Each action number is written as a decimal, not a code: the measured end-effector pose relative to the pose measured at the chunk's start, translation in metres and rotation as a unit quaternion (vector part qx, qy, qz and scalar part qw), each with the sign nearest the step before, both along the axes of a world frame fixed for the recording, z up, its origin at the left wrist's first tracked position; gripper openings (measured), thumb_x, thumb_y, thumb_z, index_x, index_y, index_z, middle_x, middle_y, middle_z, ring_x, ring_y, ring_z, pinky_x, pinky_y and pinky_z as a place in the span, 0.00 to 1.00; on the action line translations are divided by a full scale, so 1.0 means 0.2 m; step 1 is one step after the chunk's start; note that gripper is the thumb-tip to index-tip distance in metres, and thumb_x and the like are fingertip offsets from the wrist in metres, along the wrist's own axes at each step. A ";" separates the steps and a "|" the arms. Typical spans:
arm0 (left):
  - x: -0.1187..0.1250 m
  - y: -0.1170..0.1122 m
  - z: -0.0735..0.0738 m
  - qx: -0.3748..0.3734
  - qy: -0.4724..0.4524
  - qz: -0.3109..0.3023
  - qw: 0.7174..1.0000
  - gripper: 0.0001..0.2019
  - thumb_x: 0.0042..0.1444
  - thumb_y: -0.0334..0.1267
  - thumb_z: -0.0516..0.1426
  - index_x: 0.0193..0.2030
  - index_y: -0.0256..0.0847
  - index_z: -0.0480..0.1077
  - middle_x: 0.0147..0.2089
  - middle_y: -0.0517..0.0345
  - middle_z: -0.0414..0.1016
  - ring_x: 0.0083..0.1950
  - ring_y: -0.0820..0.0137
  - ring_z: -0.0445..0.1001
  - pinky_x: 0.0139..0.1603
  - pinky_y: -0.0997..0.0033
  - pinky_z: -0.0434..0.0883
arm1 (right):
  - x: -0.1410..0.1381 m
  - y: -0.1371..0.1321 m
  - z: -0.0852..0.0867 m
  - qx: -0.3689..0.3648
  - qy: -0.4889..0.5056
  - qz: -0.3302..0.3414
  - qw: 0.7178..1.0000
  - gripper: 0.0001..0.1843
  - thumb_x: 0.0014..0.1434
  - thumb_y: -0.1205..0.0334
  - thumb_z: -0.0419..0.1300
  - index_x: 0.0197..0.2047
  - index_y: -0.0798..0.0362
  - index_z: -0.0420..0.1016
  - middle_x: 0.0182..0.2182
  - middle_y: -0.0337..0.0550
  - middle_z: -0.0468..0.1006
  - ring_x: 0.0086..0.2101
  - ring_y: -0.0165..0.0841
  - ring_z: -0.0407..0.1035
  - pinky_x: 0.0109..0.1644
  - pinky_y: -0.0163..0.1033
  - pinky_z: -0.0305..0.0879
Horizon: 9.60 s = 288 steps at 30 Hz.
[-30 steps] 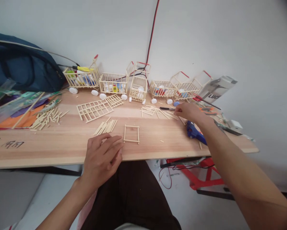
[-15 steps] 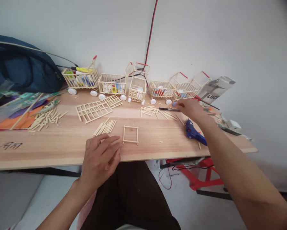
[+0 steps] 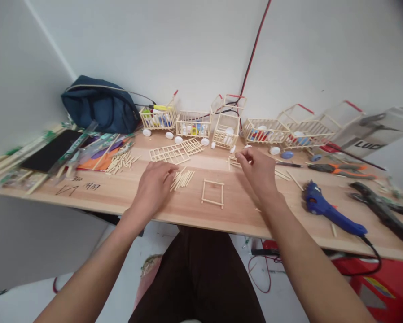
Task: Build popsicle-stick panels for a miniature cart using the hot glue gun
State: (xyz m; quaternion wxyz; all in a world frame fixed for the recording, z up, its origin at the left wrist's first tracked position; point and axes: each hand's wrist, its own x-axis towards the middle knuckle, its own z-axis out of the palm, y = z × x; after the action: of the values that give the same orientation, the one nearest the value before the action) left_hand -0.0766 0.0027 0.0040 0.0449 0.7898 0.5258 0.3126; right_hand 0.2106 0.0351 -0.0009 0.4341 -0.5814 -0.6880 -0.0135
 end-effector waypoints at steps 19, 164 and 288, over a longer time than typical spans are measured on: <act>0.19 0.13 0.11 -0.030 0.126 -0.065 0.989 0.05 0.58 0.30 0.54 0.33 0.38 0.70 0.35 0.52 0.75 0.43 0.61 0.69 0.47 0.62 0.66 | 0.04 -0.02 -0.03 -0.043 0.079 0.083 0.992 0.08 0.60 0.58 0.57 0.32 0.52 0.73 0.28 0.40 0.76 0.29 0.31 0.66 0.36 0.38 0.59; 0.33 -0.42 -0.24 0.146 0.133 -0.175 0.965 0.18 0.65 0.36 0.53 0.61 0.37 0.67 0.64 0.53 0.69 0.67 0.61 0.64 0.75 0.44 0.38 | 0.11 -0.02 -0.12 -0.124 -0.091 0.038 0.987 0.04 0.57 0.64 0.57 0.31 0.52 0.71 0.29 0.42 0.73 0.32 0.35 0.65 0.38 0.39 0.57; 0.42 -0.56 -0.20 0.067 0.178 -0.070 0.979 0.28 0.68 0.47 0.46 0.68 0.30 0.56 0.72 0.46 0.54 0.73 0.60 0.52 0.72 0.52 0.55 | 0.10 0.02 -0.19 -0.085 -0.102 0.124 0.983 0.06 0.60 0.61 0.58 0.31 0.52 0.70 0.29 0.42 0.73 0.32 0.35 0.65 0.38 0.39 0.57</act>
State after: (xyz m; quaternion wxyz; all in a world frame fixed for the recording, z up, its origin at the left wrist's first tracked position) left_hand 0.0072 -0.1103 -0.0354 -0.0806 0.8687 0.4469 0.1979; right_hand 0.2306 0.0392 -0.0390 0.3092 -0.5219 -0.7940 0.0400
